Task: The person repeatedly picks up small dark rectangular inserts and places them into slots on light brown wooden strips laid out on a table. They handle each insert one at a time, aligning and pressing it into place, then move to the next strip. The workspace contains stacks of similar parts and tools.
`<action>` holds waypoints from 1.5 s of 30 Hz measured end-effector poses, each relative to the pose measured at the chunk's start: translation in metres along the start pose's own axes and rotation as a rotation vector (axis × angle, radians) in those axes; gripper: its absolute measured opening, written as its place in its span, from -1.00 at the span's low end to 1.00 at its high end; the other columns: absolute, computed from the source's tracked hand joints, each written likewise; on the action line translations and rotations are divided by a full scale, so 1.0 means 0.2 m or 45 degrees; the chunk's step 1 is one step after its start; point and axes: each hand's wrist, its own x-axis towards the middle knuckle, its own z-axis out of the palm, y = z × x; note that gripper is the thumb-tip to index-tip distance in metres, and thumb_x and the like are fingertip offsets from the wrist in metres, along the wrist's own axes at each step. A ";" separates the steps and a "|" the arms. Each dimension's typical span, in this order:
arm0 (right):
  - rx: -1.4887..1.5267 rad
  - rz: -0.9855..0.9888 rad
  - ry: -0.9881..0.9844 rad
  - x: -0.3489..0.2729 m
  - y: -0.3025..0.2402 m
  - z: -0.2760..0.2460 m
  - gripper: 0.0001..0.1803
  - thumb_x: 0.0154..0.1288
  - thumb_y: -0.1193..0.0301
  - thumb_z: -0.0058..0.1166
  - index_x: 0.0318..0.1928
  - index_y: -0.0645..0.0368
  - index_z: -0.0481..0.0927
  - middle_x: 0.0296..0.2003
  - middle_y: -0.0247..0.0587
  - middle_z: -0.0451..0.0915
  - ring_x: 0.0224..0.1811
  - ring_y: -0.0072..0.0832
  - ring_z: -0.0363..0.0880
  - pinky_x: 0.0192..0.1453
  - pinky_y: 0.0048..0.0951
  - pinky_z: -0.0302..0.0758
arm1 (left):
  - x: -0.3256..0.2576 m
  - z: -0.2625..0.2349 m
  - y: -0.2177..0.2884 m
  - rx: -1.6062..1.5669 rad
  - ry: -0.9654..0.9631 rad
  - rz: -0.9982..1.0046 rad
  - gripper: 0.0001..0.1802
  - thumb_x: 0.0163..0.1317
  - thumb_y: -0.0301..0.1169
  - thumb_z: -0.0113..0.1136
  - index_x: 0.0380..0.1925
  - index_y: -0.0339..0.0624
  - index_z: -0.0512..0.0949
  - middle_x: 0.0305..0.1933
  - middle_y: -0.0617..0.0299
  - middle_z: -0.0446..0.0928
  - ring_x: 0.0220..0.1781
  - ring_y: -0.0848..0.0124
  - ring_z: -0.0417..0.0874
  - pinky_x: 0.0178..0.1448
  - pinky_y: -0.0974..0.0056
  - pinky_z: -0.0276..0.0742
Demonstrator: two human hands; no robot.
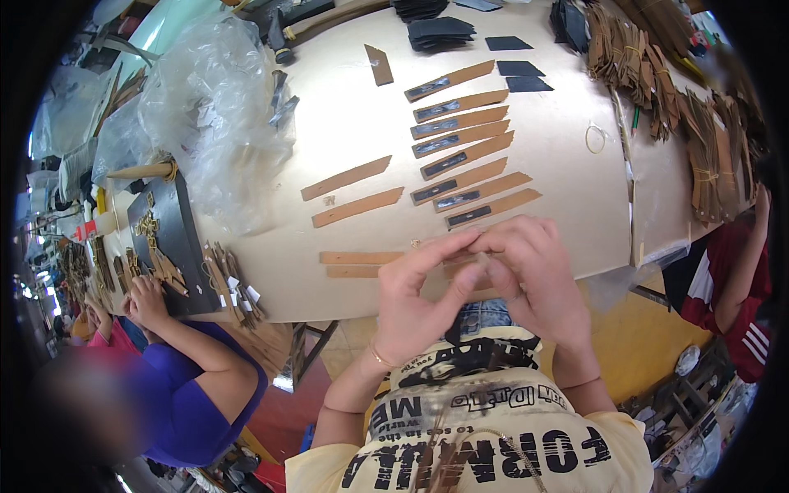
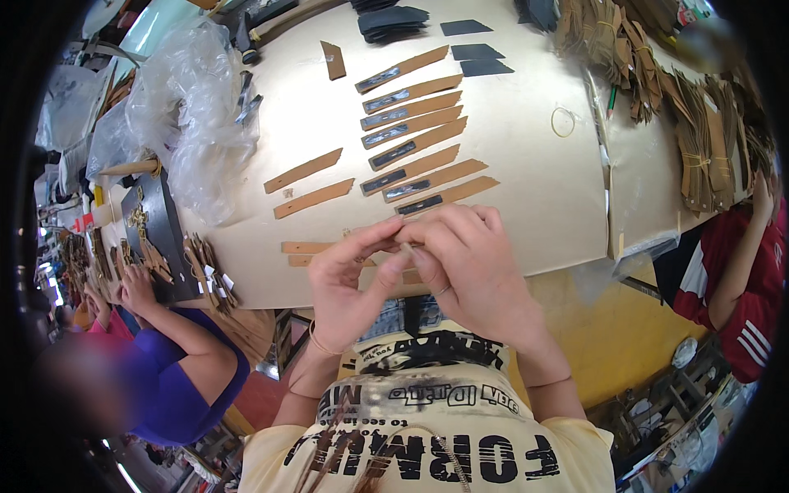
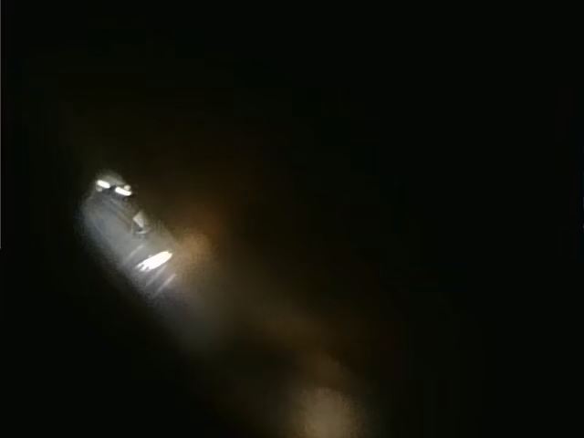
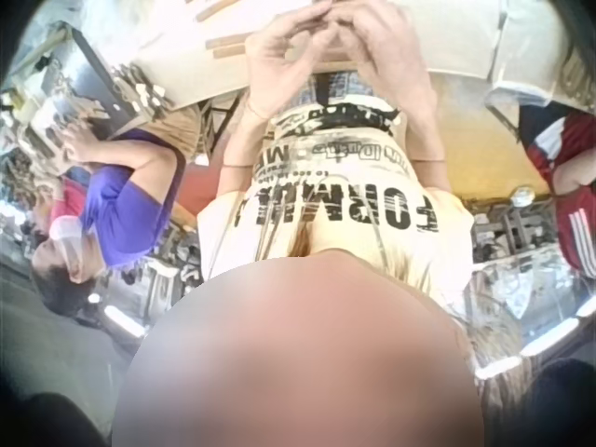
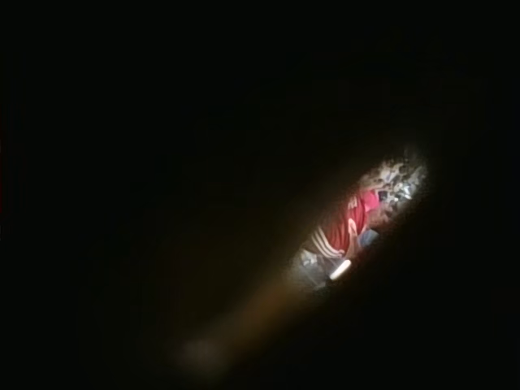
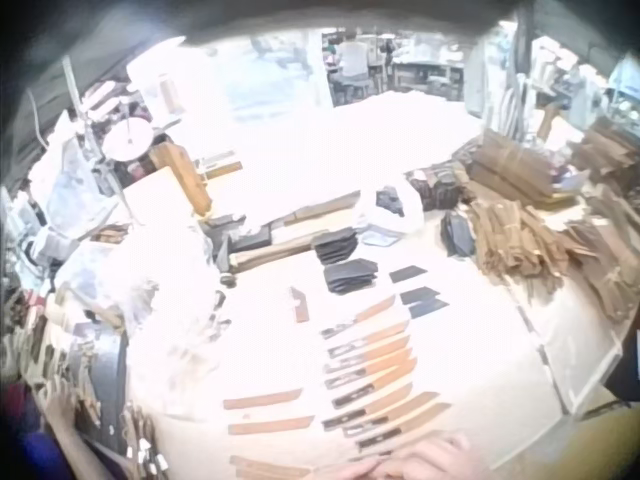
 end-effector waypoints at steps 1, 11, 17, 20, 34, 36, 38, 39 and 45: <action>0.004 -0.014 -0.012 0.00 0.00 0.00 -0.78 0.33 0.46 0.18 -0.03 0.11 0.58 -0.14 -0.26 0.58 -0.13 -0.26 0.55 0.04 -0.29 0.36 | 0.00 0.00 -0.02 -0.157 0.052 -0.098 -0.63 0.29 -0.58 0.31 0.11 -0.38 0.59 0.02 0.03 0.69 0.03 0.35 0.72 0.16 0.29 0.62; 0.604 0.403 0.170 -0.09 -0.01 0.00 -0.67 0.24 0.42 0.36 0.00 0.22 0.66 -0.31 -0.22 0.61 -0.29 -0.47 0.58 -0.22 -0.41 0.51 | -0.03 0.01 -0.09 -0.614 0.135 -0.184 -0.80 0.31 -0.62 0.28 -0.07 -0.42 0.59 -0.10 0.04 0.70 -0.04 0.38 0.73 0.07 0.36 0.65; 0.585 0.309 0.141 -0.22 0.07 -0.04 -0.85 0.30 0.45 0.31 -0.25 0.31 0.68 -0.43 -0.23 0.64 -0.42 -0.51 0.55 -0.35 -0.46 0.49 | -0.07 0.06 -0.10 -0.380 0.273 -0.037 -0.85 0.32 -0.62 0.25 -0.11 -0.33 0.59 -0.12 0.10 0.67 -0.13 0.45 0.70 -0.01 0.42 0.62; 0.584 0.423 0.303 -0.41 0.17 -0.14 -0.87 0.34 0.47 0.26 -0.33 0.28 0.64 -0.44 -0.32 0.60 -0.42 -0.58 0.52 -0.34 -0.50 0.49 | 0.01 0.02 -0.11 -0.554 0.483 0.026 -0.84 0.36 -0.59 0.20 -0.08 -0.31 0.55 -0.15 0.15 0.63 -0.22 0.47 0.64 -0.10 0.41 0.59; -0.842 2.023 0.540 -1.46 1.51 -0.07 -0.56 0.38 0.18 0.04 0.06 0.25 0.64 -0.02 0.18 0.66 0.04 0.04 0.66 0.08 -0.07 0.56 | -0.03 0.15 -0.07 -0.516 -0.030 -0.085 -0.86 0.24 -0.71 0.28 -0.22 -0.34 0.60 -0.09 0.00 0.67 -0.07 0.36 0.73 0.08 0.33 0.67; -0.814 1.840 0.938 -1.43 1.44 -0.13 -0.69 0.29 0.22 0.09 -0.26 0.17 0.76 -0.28 0.16 0.70 -0.14 0.07 0.70 -0.10 0.02 0.58 | -0.05 0.16 -0.05 -0.417 0.040 -0.026 -0.81 0.18 -0.77 0.30 -0.24 -0.34 0.61 -0.07 -0.01 0.66 -0.03 0.35 0.72 0.10 0.34 0.67; -0.951 1.737 1.051 -1.32 1.29 -0.25 -0.63 0.42 0.17 0.05 -0.09 0.22 0.71 -0.14 0.11 0.71 -0.08 -0.02 0.70 -0.05 -0.13 0.58 | -0.03 0.17 -0.05 -0.405 0.052 0.068 -0.80 0.13 -0.78 0.34 -0.27 -0.35 0.62 -0.09 0.01 0.66 -0.05 0.35 0.71 0.13 0.30 0.66; -0.912 1.162 1.441 -1.23 1.19 -0.30 -0.58 0.52 0.13 0.01 0.01 0.26 0.64 -0.15 0.03 0.70 -0.15 -0.16 0.68 -0.08 -0.20 0.55 | -0.04 0.17 -0.05 -0.382 0.064 0.100 -0.80 0.11 -0.78 0.36 -0.29 -0.34 0.63 -0.10 0.01 0.66 -0.06 0.35 0.71 0.12 0.30 0.65; -0.129 0.411 1.005 -0.62 0.35 -0.29 -0.83 0.34 0.42 0.22 -0.12 0.20 0.65 -0.23 -0.25 0.59 -0.20 -0.45 0.55 -0.09 -0.48 0.46 | -0.05 0.16 -0.06 -0.207 0.175 0.275 -0.83 0.07 -0.76 0.40 -0.36 -0.33 0.67 -0.16 0.02 0.67 -0.10 0.36 0.71 0.08 0.32 0.64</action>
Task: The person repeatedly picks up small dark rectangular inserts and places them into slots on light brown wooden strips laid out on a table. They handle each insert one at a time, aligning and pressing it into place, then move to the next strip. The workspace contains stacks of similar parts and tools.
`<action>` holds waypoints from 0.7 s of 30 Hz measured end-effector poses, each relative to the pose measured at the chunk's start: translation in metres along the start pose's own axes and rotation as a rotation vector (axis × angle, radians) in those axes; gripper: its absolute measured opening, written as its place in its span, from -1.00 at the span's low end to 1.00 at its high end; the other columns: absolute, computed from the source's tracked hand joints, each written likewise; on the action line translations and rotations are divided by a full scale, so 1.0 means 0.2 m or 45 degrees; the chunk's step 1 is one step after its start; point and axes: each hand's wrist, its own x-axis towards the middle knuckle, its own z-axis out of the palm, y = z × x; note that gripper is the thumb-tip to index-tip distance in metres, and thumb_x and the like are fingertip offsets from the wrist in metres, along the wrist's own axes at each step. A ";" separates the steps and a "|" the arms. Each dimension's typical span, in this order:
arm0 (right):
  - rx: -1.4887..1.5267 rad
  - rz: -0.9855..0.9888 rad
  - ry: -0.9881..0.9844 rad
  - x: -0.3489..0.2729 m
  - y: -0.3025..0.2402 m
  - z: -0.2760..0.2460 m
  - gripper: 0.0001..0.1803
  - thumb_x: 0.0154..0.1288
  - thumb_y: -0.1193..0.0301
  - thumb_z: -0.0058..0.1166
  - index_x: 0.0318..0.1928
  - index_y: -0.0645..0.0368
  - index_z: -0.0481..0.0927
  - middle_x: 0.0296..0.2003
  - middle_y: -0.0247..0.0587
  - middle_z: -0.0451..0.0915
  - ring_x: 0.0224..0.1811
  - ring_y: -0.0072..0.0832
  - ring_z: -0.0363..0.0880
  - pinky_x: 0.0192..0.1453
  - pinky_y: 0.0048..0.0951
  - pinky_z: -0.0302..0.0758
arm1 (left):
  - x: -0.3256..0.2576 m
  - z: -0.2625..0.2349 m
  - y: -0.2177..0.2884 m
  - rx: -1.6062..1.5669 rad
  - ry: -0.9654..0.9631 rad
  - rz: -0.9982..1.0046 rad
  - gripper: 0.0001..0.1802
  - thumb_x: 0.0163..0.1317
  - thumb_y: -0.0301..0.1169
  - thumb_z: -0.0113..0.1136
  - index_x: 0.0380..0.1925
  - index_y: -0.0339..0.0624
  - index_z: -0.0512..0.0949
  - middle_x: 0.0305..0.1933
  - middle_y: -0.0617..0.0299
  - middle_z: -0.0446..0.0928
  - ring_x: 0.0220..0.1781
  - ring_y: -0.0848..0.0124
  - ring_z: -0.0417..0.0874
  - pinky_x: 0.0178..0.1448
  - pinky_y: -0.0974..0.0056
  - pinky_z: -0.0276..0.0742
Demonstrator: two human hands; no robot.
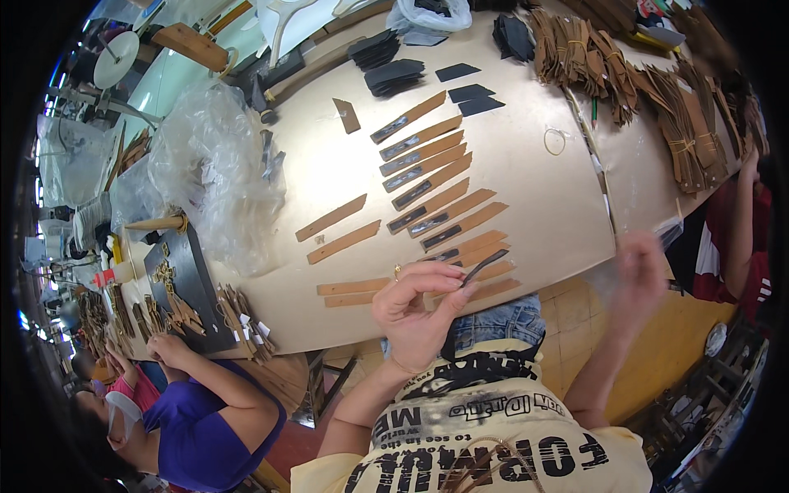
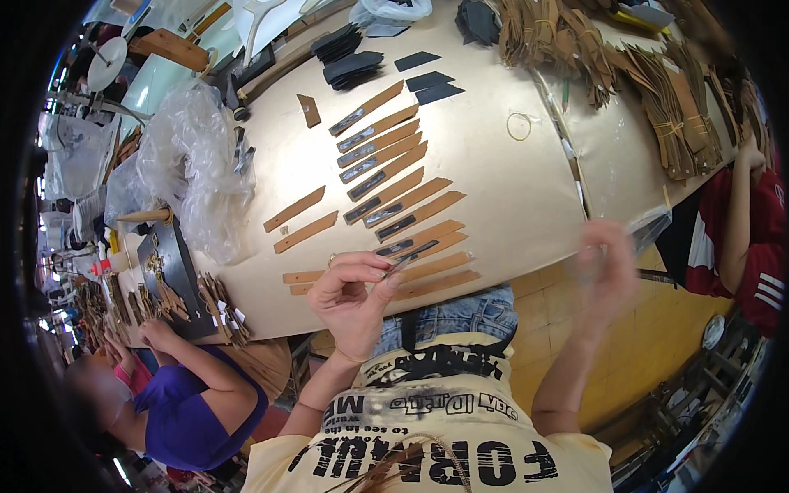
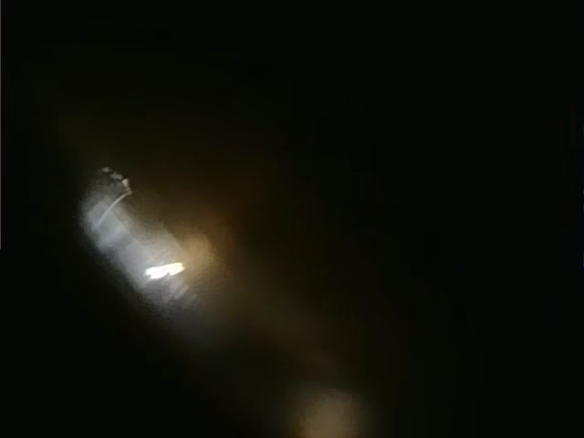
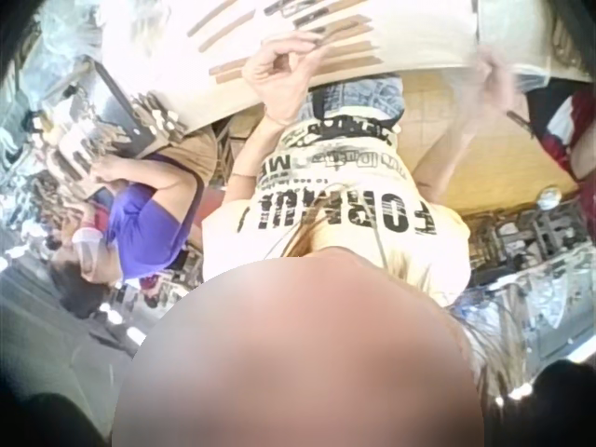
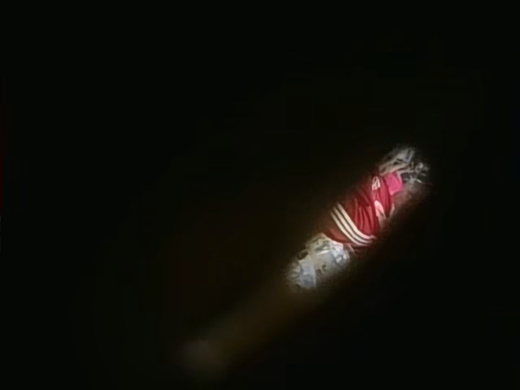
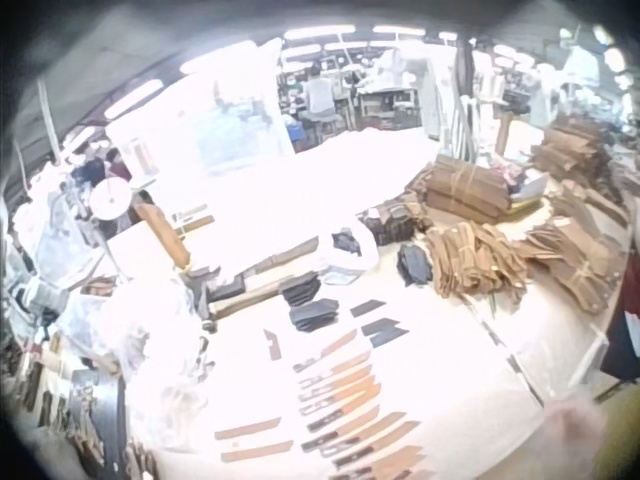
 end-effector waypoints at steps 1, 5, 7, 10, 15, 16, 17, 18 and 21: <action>-0.060 -0.055 -0.277 -0.02 -0.16 0.09 -0.82 0.26 0.45 0.28 -0.15 0.21 0.65 -0.20 -0.22 0.61 -0.21 -0.37 0.59 -0.08 -0.42 0.49 | 0.00 0.00 0.00 0.031 0.025 0.009 -0.83 0.06 -0.76 0.41 -0.37 -0.32 0.68 -0.17 0.02 0.68 -0.11 0.36 0.71 0.07 0.32 0.64; 0.229 -0.320 -0.684 -0.01 -0.55 0.39 -0.85 0.18 0.50 0.31 -0.21 0.15 0.70 -0.20 -0.21 0.64 -0.16 -0.24 0.59 -0.04 -0.33 0.48 | -0.01 -0.08 0.04 0.219 -0.027 0.107 -0.78 0.05 -0.80 0.38 -0.32 -0.34 0.66 -0.12 -0.02 0.65 -0.08 0.33 0.69 0.09 0.29 0.63; 0.204 -0.396 -0.651 0.00 -0.62 0.47 -0.85 0.17 0.49 0.32 -0.21 0.14 0.70 -0.19 -0.22 0.64 -0.18 -0.25 0.58 -0.06 -0.31 0.46 | -0.02 -0.13 0.07 0.350 0.039 0.136 -0.80 0.07 -0.78 0.36 -0.29 -0.35 0.68 -0.11 -0.02 0.67 -0.06 0.31 0.70 0.09 0.28 0.63; 0.158 -0.467 -0.661 0.02 -0.65 0.52 -0.84 0.18 0.49 0.31 -0.21 0.16 0.69 -0.17 -0.23 0.64 -0.19 -0.26 0.57 -0.09 -0.29 0.42 | 0.00 -0.17 0.07 0.314 0.022 0.088 -0.79 0.13 -0.69 0.36 -0.20 -0.35 0.73 -0.07 0.01 0.71 -0.02 0.31 0.75 0.06 0.29 0.65; 0.041 -0.519 -0.696 0.03 -0.64 0.56 -0.81 0.24 0.47 0.26 -0.13 0.12 0.61 -0.16 -0.33 0.61 -0.15 -0.33 0.58 -0.04 -0.27 0.34 | 0.03 -0.17 0.08 0.418 0.013 0.105 -0.82 0.19 -0.67 0.31 -0.19 -0.35 0.71 -0.06 0.03 0.71 -0.04 0.30 0.75 0.07 0.31 0.64; 0.030 -0.523 -0.703 0.04 -0.63 0.57 -0.82 0.25 0.47 0.26 -0.13 0.12 0.61 -0.16 -0.33 0.61 -0.15 -0.34 0.58 -0.03 -0.26 0.34 | 0.04 -0.17 0.08 0.430 0.019 0.102 -0.82 0.20 -0.67 0.30 -0.18 -0.35 0.71 -0.06 0.04 0.71 -0.05 0.29 0.75 0.07 0.31 0.64; 0.025 -0.517 -0.713 0.04 -0.63 0.58 -0.82 0.26 0.47 0.25 -0.13 0.12 0.60 -0.17 -0.33 0.60 -0.15 -0.35 0.58 -0.02 -0.26 0.33 | 0.05 -0.17 0.08 0.422 0.015 0.085 -0.82 0.21 -0.67 0.30 -0.18 -0.34 0.71 -0.07 0.04 0.71 -0.05 0.29 0.75 0.06 0.31 0.64; 0.017 -0.521 -0.714 0.04 -0.63 0.59 -0.82 0.26 0.47 0.25 -0.14 0.13 0.60 -0.17 -0.33 0.60 -0.15 -0.35 0.57 -0.02 -0.26 0.33 | 0.05 -0.18 0.08 0.423 0.013 0.068 -0.81 0.21 -0.67 0.29 -0.17 -0.33 0.70 -0.07 0.05 0.70 -0.05 0.29 0.75 0.06 0.31 0.64; 0.014 -0.507 -0.725 0.04 -0.62 0.61 -0.82 0.25 0.47 0.25 -0.14 0.13 0.59 -0.18 -0.33 0.59 -0.16 -0.34 0.57 -0.01 -0.26 0.33 | 0.06 -0.18 0.08 0.436 0.015 0.014 -0.81 0.22 -0.66 0.29 -0.16 -0.32 0.70 -0.09 0.06 0.70 -0.06 0.30 0.75 0.05 0.30 0.63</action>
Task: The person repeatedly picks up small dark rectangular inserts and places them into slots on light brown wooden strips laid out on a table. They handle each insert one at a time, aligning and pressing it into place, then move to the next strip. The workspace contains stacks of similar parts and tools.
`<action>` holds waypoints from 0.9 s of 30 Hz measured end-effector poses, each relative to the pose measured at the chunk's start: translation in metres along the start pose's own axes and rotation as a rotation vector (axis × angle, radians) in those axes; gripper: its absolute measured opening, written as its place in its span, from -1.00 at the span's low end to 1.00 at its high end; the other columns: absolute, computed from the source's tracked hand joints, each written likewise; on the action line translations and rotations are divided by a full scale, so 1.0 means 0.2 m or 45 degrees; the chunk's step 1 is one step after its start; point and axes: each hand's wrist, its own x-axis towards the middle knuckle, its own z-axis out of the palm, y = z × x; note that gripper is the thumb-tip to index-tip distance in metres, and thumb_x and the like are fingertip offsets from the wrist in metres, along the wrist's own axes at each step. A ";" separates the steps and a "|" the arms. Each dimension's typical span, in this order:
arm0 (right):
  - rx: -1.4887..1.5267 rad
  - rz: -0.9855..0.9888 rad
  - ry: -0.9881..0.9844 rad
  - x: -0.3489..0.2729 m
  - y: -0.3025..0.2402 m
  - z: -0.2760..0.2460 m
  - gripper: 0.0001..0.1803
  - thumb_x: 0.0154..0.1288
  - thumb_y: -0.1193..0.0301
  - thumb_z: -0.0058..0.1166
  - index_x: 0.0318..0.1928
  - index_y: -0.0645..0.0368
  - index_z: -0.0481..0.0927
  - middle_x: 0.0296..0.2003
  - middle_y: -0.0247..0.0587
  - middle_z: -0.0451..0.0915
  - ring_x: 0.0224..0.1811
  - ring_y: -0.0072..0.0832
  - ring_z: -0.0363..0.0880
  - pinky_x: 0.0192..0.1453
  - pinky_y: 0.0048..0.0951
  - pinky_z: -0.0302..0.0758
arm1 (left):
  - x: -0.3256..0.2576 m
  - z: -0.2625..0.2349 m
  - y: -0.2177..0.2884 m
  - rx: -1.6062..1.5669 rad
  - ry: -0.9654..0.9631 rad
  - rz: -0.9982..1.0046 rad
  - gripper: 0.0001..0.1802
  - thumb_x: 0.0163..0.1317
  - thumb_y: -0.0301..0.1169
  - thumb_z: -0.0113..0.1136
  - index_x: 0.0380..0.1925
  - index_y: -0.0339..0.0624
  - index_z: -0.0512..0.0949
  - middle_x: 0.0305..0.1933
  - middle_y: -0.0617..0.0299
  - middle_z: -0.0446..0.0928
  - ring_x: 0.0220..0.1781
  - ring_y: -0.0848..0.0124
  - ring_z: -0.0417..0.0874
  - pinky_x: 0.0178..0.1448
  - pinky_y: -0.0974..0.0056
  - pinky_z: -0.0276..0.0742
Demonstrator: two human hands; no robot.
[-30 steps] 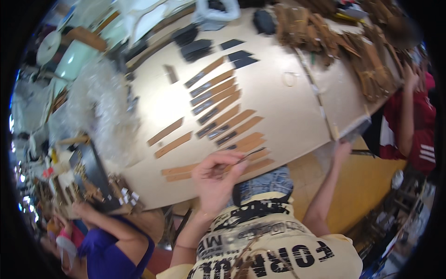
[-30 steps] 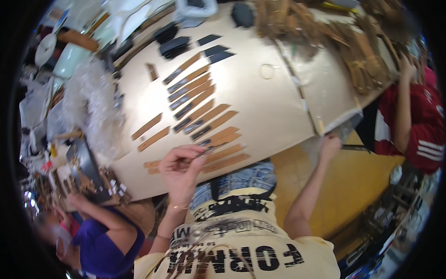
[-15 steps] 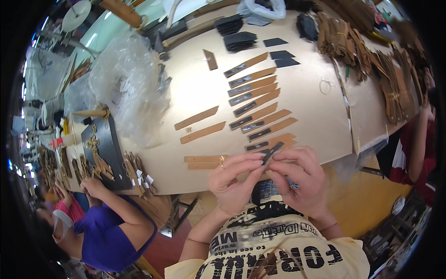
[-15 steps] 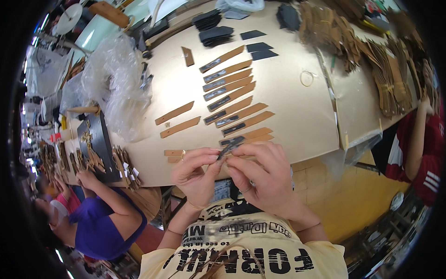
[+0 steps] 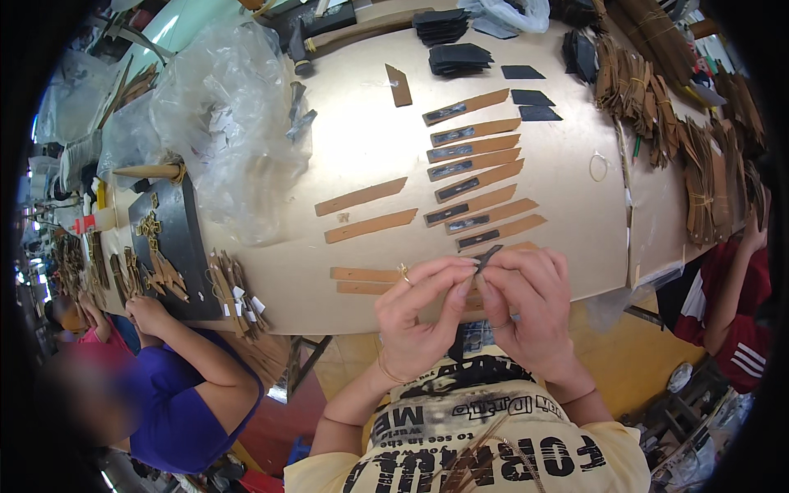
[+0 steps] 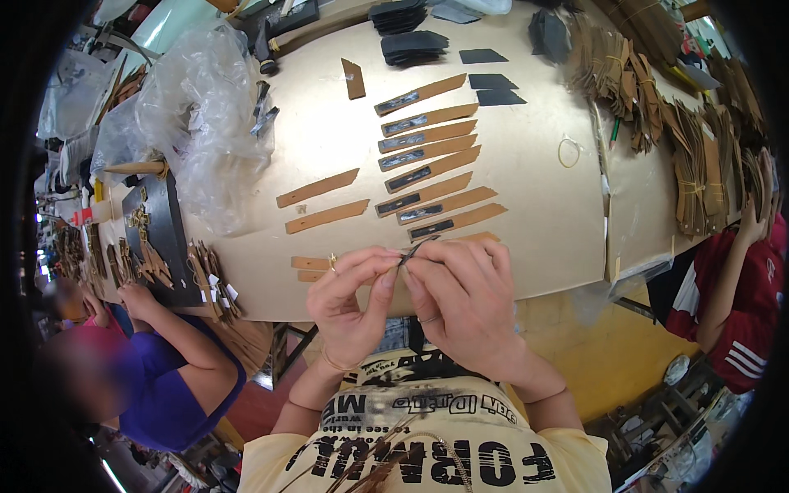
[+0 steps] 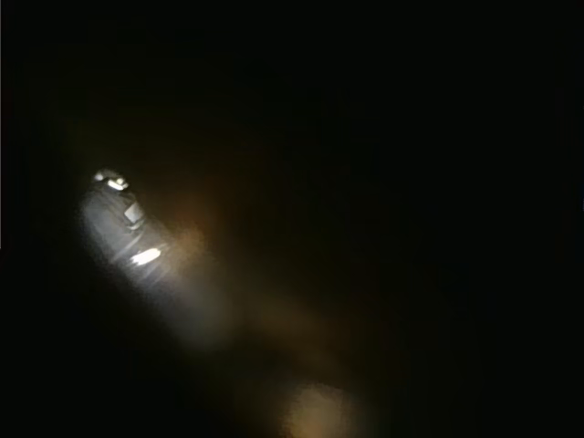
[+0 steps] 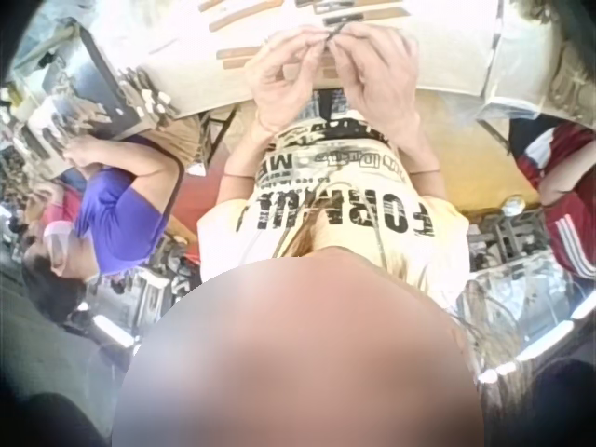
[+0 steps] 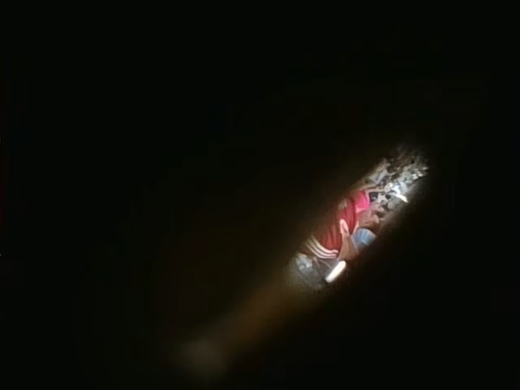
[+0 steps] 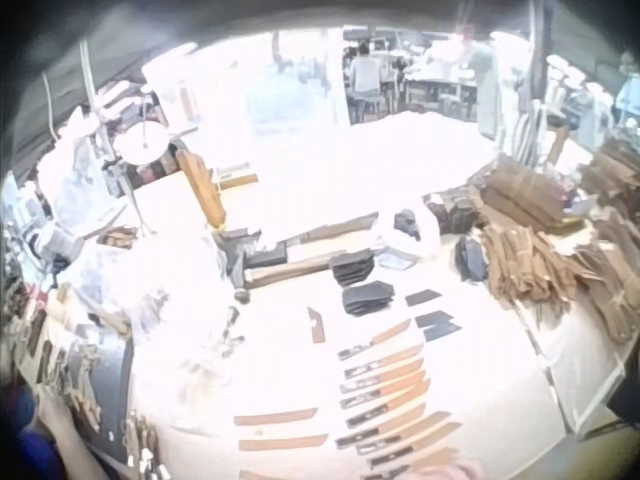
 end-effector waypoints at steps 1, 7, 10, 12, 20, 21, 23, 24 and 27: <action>0.004 0.005 -0.004 0.00 0.00 0.01 -0.82 0.25 0.47 0.25 -0.15 0.14 0.59 -0.18 -0.33 0.59 -0.17 -0.34 0.56 -0.01 -0.26 0.33 | 0.00 0.00 0.00 0.005 -0.001 -0.014 -0.82 0.23 -0.66 0.29 -0.16 -0.32 0.70 -0.10 0.06 0.70 -0.06 0.30 0.75 0.04 0.30 0.63; 0.022 0.036 -0.026 0.01 0.02 0.01 -0.81 0.23 0.46 0.27 -0.16 0.14 0.59 -0.19 -0.33 0.59 -0.16 -0.35 0.56 0.01 -0.26 0.32 | 0.02 0.02 -0.01 -0.038 -0.002 -0.073 -0.86 0.24 -0.65 0.28 -0.20 -0.32 0.68 -0.10 0.07 0.69 -0.07 0.32 0.74 0.05 0.32 0.61; 0.043 0.045 -0.041 0.02 0.02 0.00 -0.82 0.24 0.45 0.27 -0.16 0.13 0.59 -0.19 -0.34 0.59 -0.16 -0.37 0.56 0.03 -0.25 0.32 | 0.02 0.02 0.00 -0.058 0.011 -0.057 -0.85 0.24 -0.65 0.29 -0.19 -0.32 0.68 -0.10 0.08 0.69 -0.07 0.33 0.74 0.05 0.32 0.61; 0.039 0.042 -0.034 0.02 0.02 0.00 -0.83 0.25 0.45 0.26 -0.16 0.13 0.59 -0.19 -0.35 0.59 -0.16 -0.39 0.57 0.04 -0.24 0.32 | 0.03 0.02 0.00 -0.046 0.011 -0.054 -0.85 0.23 -0.65 0.29 -0.19 -0.32 0.69 -0.10 0.08 0.69 -0.07 0.33 0.74 0.05 0.32 0.61; 0.003 0.049 0.041 -0.01 0.02 0.00 -0.88 0.28 0.46 0.22 -0.18 0.12 0.60 -0.22 -0.38 0.59 -0.22 -0.42 0.57 0.07 -0.20 0.30 | 0.02 0.02 0.03 0.000 -0.037 -0.003 -0.84 0.23 -0.66 0.29 -0.19 -0.32 0.70 -0.09 0.08 0.68 -0.06 0.34 0.74 0.05 0.33 0.61; 0.001 0.048 0.044 -0.01 0.02 0.00 -0.88 0.27 0.47 0.22 -0.19 0.11 0.60 -0.23 -0.38 0.59 -0.22 -0.42 0.57 0.07 -0.20 0.30 | 0.02 0.02 0.02 0.003 -0.045 -0.006 -0.84 0.23 -0.66 0.28 -0.19 -0.32 0.70 -0.09 0.07 0.68 -0.06 0.34 0.74 0.05 0.33 0.61; 0.023 0.055 0.052 -0.02 0.02 0.00 -0.89 0.26 0.48 0.20 -0.20 0.11 0.59 -0.24 -0.37 0.59 -0.23 -0.42 0.57 0.08 -0.19 0.30 | 0.02 0.03 0.02 -0.044 -0.055 -0.048 -0.84 0.24 -0.67 0.27 -0.18 -0.33 0.69 -0.09 0.07 0.68 -0.05 0.35 0.72 0.07 0.33 0.60; 0.020 0.050 0.053 -0.02 0.02 0.00 -0.88 0.25 0.48 0.20 -0.20 0.11 0.59 -0.24 -0.37 0.59 -0.23 -0.42 0.57 0.08 -0.19 0.30 | 0.01 0.03 0.02 -0.093 -0.059 -0.086 -0.84 0.24 -0.67 0.27 -0.18 -0.34 0.69 -0.09 0.06 0.68 -0.05 0.36 0.71 0.09 0.33 0.59; 0.045 0.056 0.055 -0.03 0.03 -0.01 -0.88 0.23 0.49 0.20 -0.21 0.10 0.59 -0.23 -0.36 0.60 -0.23 -0.40 0.57 0.07 -0.19 0.30 | 0.00 0.04 0.01 -0.331 -0.052 -0.266 -0.85 0.26 -0.67 0.25 -0.18 -0.36 0.68 -0.06 0.06 0.66 -0.01 0.38 0.68 0.13 0.33 0.55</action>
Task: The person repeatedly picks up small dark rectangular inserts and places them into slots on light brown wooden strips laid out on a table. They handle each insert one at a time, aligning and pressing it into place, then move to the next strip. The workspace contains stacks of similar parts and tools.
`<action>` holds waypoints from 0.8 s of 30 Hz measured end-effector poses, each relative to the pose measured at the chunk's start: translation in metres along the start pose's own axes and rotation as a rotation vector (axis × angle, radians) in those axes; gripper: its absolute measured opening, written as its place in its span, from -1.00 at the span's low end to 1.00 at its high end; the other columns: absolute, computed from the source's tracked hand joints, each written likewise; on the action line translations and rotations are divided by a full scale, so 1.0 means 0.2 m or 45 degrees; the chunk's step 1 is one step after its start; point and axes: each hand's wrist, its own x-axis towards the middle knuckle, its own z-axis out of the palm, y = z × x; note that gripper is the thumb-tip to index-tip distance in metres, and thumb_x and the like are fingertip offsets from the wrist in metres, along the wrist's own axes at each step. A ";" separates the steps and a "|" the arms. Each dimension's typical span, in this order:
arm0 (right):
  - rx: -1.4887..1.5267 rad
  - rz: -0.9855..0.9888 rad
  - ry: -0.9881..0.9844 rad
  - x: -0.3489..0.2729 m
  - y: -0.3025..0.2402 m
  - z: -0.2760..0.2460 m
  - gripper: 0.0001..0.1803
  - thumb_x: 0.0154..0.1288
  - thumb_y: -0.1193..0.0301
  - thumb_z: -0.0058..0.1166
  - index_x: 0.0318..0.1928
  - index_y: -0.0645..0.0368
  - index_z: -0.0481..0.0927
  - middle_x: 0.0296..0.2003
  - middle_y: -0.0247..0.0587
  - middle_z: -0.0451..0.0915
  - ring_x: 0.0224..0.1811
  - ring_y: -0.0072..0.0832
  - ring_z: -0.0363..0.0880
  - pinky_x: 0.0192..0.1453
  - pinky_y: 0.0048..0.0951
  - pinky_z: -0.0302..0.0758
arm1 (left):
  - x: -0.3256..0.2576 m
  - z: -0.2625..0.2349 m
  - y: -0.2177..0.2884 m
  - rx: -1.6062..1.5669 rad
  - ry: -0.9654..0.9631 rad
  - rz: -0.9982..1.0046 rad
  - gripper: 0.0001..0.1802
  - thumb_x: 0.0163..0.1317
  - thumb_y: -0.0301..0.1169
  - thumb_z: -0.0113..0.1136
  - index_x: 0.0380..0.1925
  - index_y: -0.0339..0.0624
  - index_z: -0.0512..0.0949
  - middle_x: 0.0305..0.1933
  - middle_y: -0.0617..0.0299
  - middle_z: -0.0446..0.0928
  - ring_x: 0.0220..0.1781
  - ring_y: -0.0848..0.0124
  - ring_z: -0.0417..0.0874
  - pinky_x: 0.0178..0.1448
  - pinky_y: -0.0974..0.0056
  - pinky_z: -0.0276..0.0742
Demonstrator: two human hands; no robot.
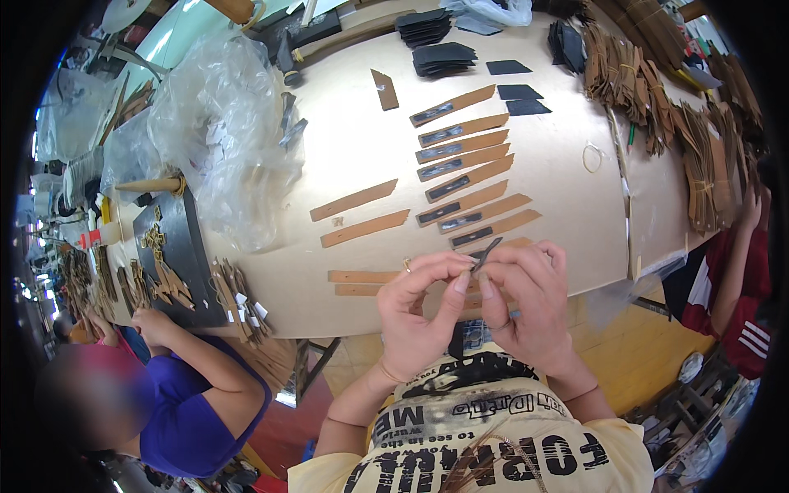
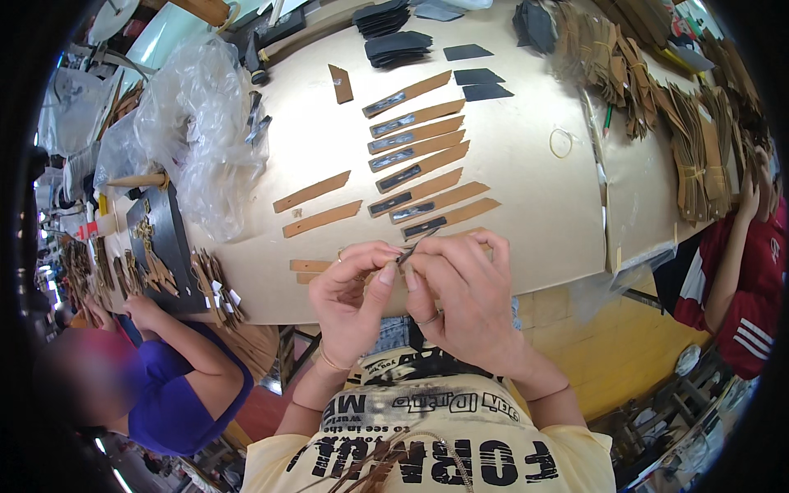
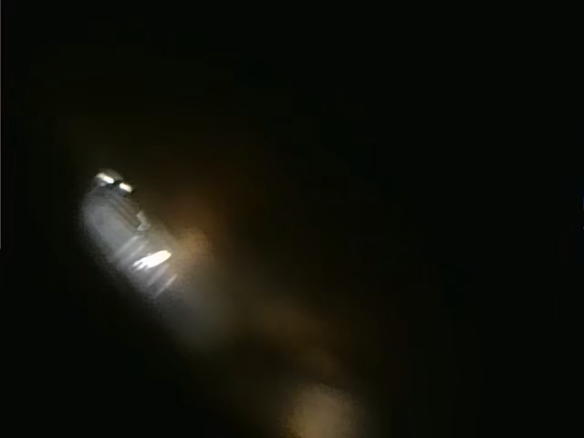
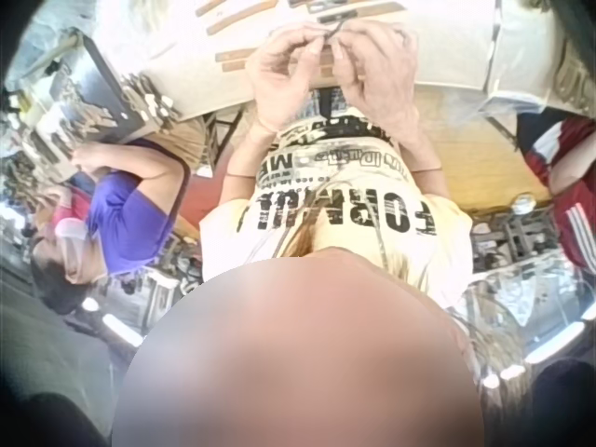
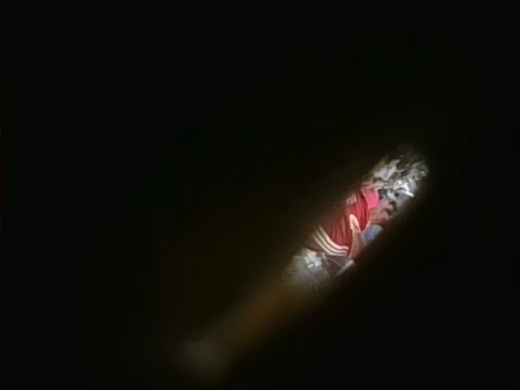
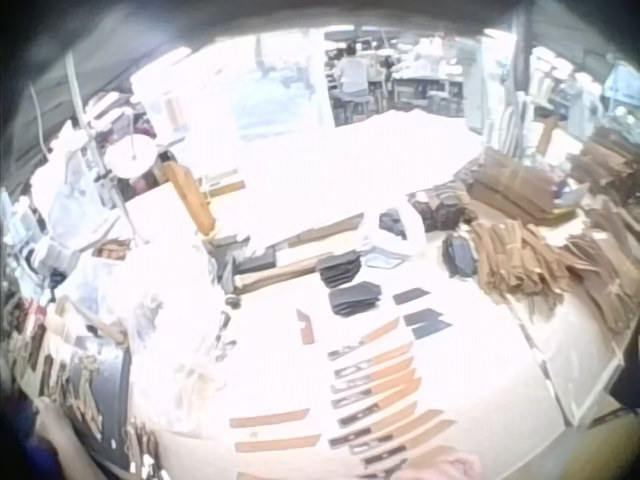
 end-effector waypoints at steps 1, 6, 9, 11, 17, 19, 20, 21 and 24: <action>0.013 0.006 -0.002 0.00 0.00 0.00 -0.87 0.23 0.49 0.20 -0.21 0.10 0.58 -0.23 -0.36 0.61 -0.23 -0.40 0.57 0.07 -0.19 0.30 | 0.00 0.00 0.00 -0.096 0.005 -0.068 -0.85 0.26 -0.67 0.25 -0.18 -0.36 0.67 -0.06 0.06 0.66 0.00 0.39 0.66 0.15 0.33 0.54; 0.071 0.056 -0.017 -0.02 0.03 -0.05 -0.84 0.25 0.45 0.23 -0.16 0.10 0.60 -0.19 -0.36 0.62 -0.18 -0.38 0.58 0.06 -0.19 0.30 | -0.01 0.01 -0.02 -0.034 0.032 -0.025 -0.86 0.26 -0.66 0.26 -0.19 -0.36 0.67 -0.02 0.06 0.63 0.00 0.40 0.65 0.15 0.33 0.54; 0.021 0.075 -0.044 -0.04 0.03 -0.06 -0.83 0.28 0.42 0.23 -0.12 0.10 0.61 -0.16 -0.37 0.62 -0.16 -0.39 0.58 0.06 -0.20 0.30 | -0.01 0.04 -0.03 0.180 0.033 0.155 -0.86 0.24 -0.65 0.29 -0.20 -0.33 0.69 -0.03 0.06 0.61 -0.02 0.37 0.65 0.12 0.33 0.56; -0.010 0.062 -0.053 -0.05 0.02 -0.06 -0.82 0.30 0.41 0.22 -0.10 0.11 0.61 -0.15 -0.37 0.62 -0.15 -0.40 0.58 0.06 -0.20 0.30 | -0.02 0.06 -0.03 0.265 0.042 0.242 -0.86 0.22 -0.64 0.31 -0.21 -0.31 0.70 -0.04 0.07 0.60 -0.04 0.36 0.66 0.08 0.33 0.57; -0.051 0.063 0.004 -0.07 0.03 -0.05 -0.85 0.32 0.42 0.19 -0.11 0.11 0.61 -0.16 -0.38 0.63 -0.17 -0.43 0.58 0.08 -0.19 0.30 | -0.04 0.09 -0.03 0.294 0.046 0.261 -0.84 0.21 -0.66 0.32 -0.20 -0.32 0.70 -0.05 0.11 0.53 -0.07 0.38 0.62 0.02 0.34 0.57; -0.054 0.060 0.008 -0.08 0.04 -0.05 -0.86 0.33 0.42 0.18 -0.12 0.11 0.61 -0.16 -0.38 0.63 -0.17 -0.43 0.58 0.09 -0.19 0.30 | -0.04 0.09 -0.03 0.289 0.009 0.226 -0.82 0.22 -0.71 0.28 -0.17 -0.35 0.68 -0.03 0.11 0.49 -0.01 0.40 0.55 0.07 0.36 0.51; -0.046 0.057 0.014 -0.08 0.04 -0.05 -0.86 0.33 0.42 0.18 -0.12 0.11 0.61 -0.16 -0.38 0.63 -0.17 -0.44 0.58 0.09 -0.19 0.30 | -0.05 0.09 -0.03 0.271 0.009 0.216 -0.82 0.22 -0.71 0.28 -0.17 -0.35 0.67 -0.03 0.11 0.49 -0.01 0.40 0.55 0.07 0.36 0.51; -0.046 0.060 0.008 -0.08 0.04 -0.05 -0.86 0.33 0.42 0.18 -0.12 0.11 0.62 -0.16 -0.38 0.63 -0.17 -0.44 0.58 0.09 -0.19 0.29 | -0.05 0.09 -0.03 0.254 0.010 0.206 -0.82 0.23 -0.70 0.28 -0.17 -0.35 0.67 -0.03 0.11 0.49 -0.01 0.40 0.55 0.07 0.36 0.51; -0.024 0.065 -0.001 -0.08 0.04 -0.05 -0.85 0.33 0.42 0.18 -0.10 0.11 0.62 -0.16 -0.37 0.64 -0.16 -0.44 0.59 0.11 -0.18 0.29 | -0.05 0.10 -0.04 0.233 0.016 0.194 -0.82 0.23 -0.70 0.28 -0.16 -0.36 0.67 -0.03 0.11 0.48 -0.01 0.41 0.55 0.08 0.36 0.50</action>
